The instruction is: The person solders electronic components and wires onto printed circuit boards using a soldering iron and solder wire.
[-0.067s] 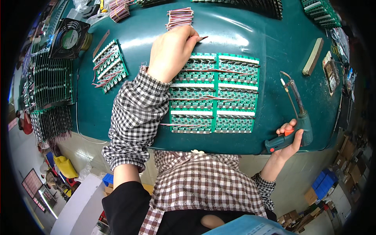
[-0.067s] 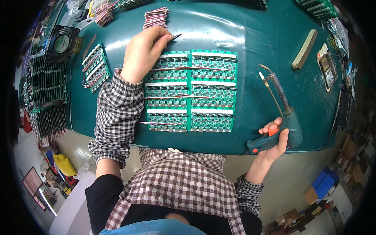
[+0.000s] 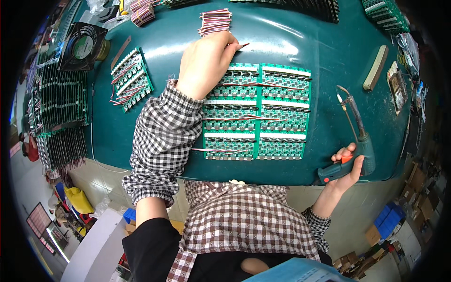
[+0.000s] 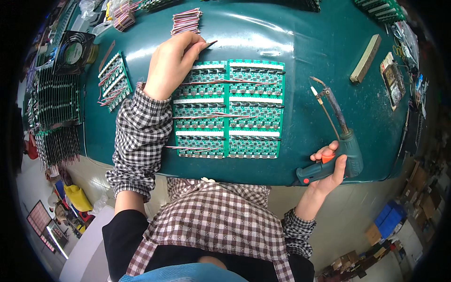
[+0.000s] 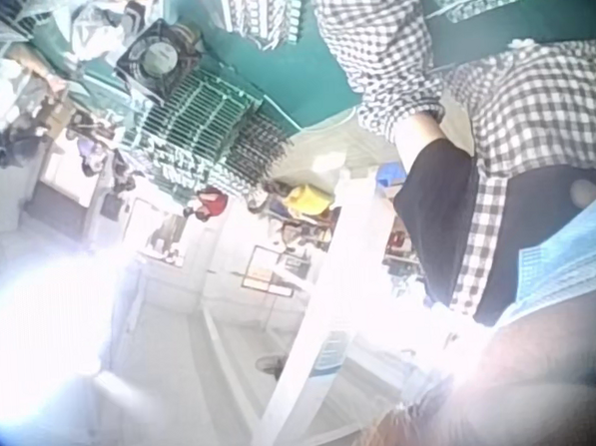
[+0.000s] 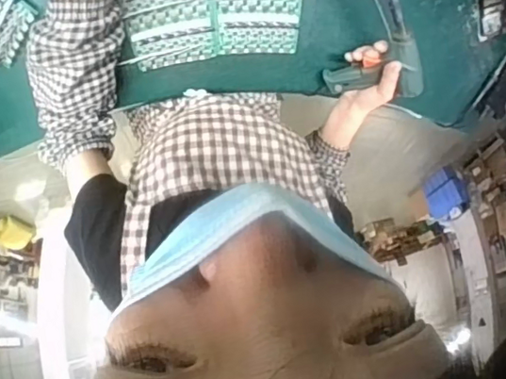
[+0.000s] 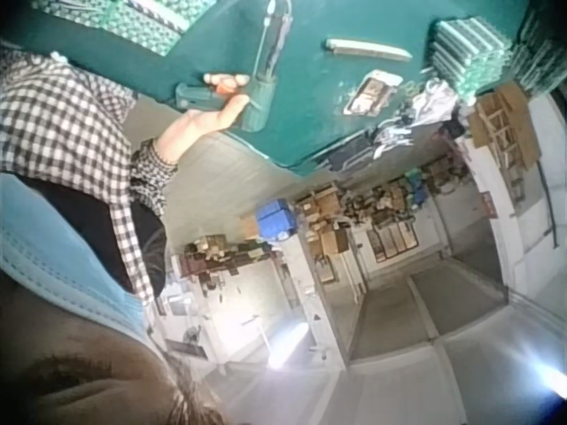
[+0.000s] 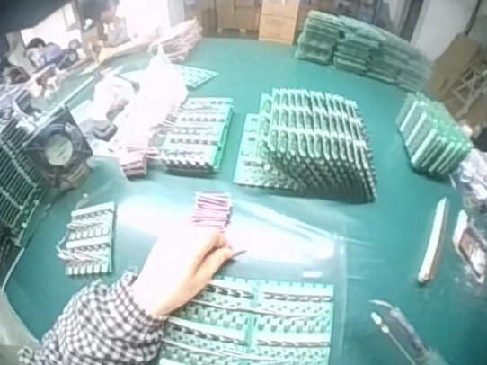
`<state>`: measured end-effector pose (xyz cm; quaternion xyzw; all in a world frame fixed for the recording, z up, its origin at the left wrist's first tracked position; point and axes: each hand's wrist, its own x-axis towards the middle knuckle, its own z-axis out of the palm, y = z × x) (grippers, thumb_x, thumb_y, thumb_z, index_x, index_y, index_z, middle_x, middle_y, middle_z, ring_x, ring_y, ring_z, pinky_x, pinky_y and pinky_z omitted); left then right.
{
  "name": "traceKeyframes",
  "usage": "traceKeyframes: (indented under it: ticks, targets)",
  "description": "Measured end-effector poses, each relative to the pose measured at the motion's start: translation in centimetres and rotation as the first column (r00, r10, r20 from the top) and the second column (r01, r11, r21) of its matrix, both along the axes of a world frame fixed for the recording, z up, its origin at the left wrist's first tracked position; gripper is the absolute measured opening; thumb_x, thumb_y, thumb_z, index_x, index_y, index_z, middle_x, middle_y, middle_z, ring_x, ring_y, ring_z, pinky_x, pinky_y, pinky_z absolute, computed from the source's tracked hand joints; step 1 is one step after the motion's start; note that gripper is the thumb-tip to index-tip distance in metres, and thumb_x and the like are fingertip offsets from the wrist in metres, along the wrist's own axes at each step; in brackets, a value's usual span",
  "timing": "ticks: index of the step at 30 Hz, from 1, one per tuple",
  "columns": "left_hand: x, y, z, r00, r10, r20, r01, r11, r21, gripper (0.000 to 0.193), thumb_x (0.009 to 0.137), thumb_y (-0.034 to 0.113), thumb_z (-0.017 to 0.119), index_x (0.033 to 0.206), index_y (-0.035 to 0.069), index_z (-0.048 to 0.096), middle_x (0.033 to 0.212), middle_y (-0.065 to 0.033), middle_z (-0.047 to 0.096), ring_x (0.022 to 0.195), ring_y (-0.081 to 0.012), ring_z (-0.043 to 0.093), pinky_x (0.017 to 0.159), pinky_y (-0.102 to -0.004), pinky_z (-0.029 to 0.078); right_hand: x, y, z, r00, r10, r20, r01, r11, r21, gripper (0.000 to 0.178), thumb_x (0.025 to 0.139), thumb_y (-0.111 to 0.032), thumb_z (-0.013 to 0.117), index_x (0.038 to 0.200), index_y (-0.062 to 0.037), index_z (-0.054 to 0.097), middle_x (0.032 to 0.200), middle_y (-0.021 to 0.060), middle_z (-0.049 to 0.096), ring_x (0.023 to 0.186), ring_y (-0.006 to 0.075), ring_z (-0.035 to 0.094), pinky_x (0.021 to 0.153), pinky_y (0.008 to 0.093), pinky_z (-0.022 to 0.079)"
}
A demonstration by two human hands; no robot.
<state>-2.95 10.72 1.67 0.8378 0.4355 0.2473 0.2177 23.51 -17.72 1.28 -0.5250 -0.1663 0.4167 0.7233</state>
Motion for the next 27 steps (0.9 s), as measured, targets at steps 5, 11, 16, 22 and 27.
traceKeyframes:
  ticks: [5, 11, 16, 22, 27]
  targets:
    - [0.33, 0.30, -0.41, 0.997, -0.006, -0.071, 0.015, 0.991, 0.136, 0.015, 0.091, 0.017, 0.063, 0.094, 0.003, 0.062, 0.085, -0.0148, 0.066, 0.077, -0.0345, 0.064, 0.066, -0.0400, 0.050, -0.02, 0.42, -0.29, 1.000, -0.001, -0.017, 0.001, 1.000, 0.020, 0.043, 0.098, -0.041, 0.055, 0.109, -0.0001, 0.052, 0.085, 0.0041, 0.059, 0.076, 0.0131, 0.059, 0.066, 0.0272, 0.053]
    - [0.75, 0.22, -0.65, 0.999, 0.015, -0.044, -0.005, 0.973, 0.229, 0.014, 0.090, 0.017, 0.064, 0.091, 0.003, 0.060, 0.087, -0.0141, 0.064, 0.079, -0.0346, 0.063, 0.066, -0.0417, 0.049, -0.03, 0.41, -0.36, 1.000, 0.002, 0.003, -0.002, 0.999, 0.035, 0.042, 0.098, -0.041, 0.055, 0.109, -0.0005, 0.053, 0.086, 0.0041, 0.059, 0.076, 0.0133, 0.059, 0.066, 0.0274, 0.053]
    - [0.71, 0.40, -0.39, 0.999, 0.014, 0.040, -0.022, 0.979, 0.205, 0.012, 0.088, 0.013, 0.067, 0.092, 0.003, 0.063, 0.085, -0.0123, 0.065, 0.078, -0.0315, 0.063, 0.068, -0.0369, 0.050, 0.05, 0.40, -0.64, 0.999, -0.038, -0.030, 0.039, 0.998, 0.055, 0.042, 0.097, -0.039, 0.056, 0.110, 0.0016, 0.054, 0.083, 0.0065, 0.062, 0.073, 0.0164, 0.062, 0.066, 0.0308, 0.056]
    - [0.45, 0.33, 0.10, 0.997, -0.051, 0.066, 0.045, 0.995, 0.091, 0.010, 0.084, 0.010, 0.070, 0.091, 0.003, 0.068, 0.084, -0.0117, 0.068, 0.077, -0.0269, 0.066, 0.069, -0.0339, 0.051, 0.21, 0.41, -0.81, 0.999, -0.034, -0.039, 0.036, 0.997, 0.064, 0.042, 0.097, -0.039, 0.055, 0.110, 0.0015, 0.054, 0.083, 0.0067, 0.063, 0.074, 0.0163, 0.062, 0.066, 0.0306, 0.055]
    - [0.41, 0.31, 0.03, 0.998, -0.054, 0.035, 0.050, 0.993, 0.105, 0.010, 0.085, 0.011, 0.068, 0.090, 0.003, 0.069, 0.085, -0.0132, 0.067, 0.077, -0.0296, 0.065, 0.068, -0.0357, 0.050, 0.22, 0.40, -0.83, 0.999, -0.039, -0.014, 0.039, 0.997, 0.063, 0.042, 0.098, -0.039, 0.055, 0.110, 0.0014, 0.054, 0.083, 0.0065, 0.063, 0.074, 0.0162, 0.062, 0.065, 0.0305, 0.055]
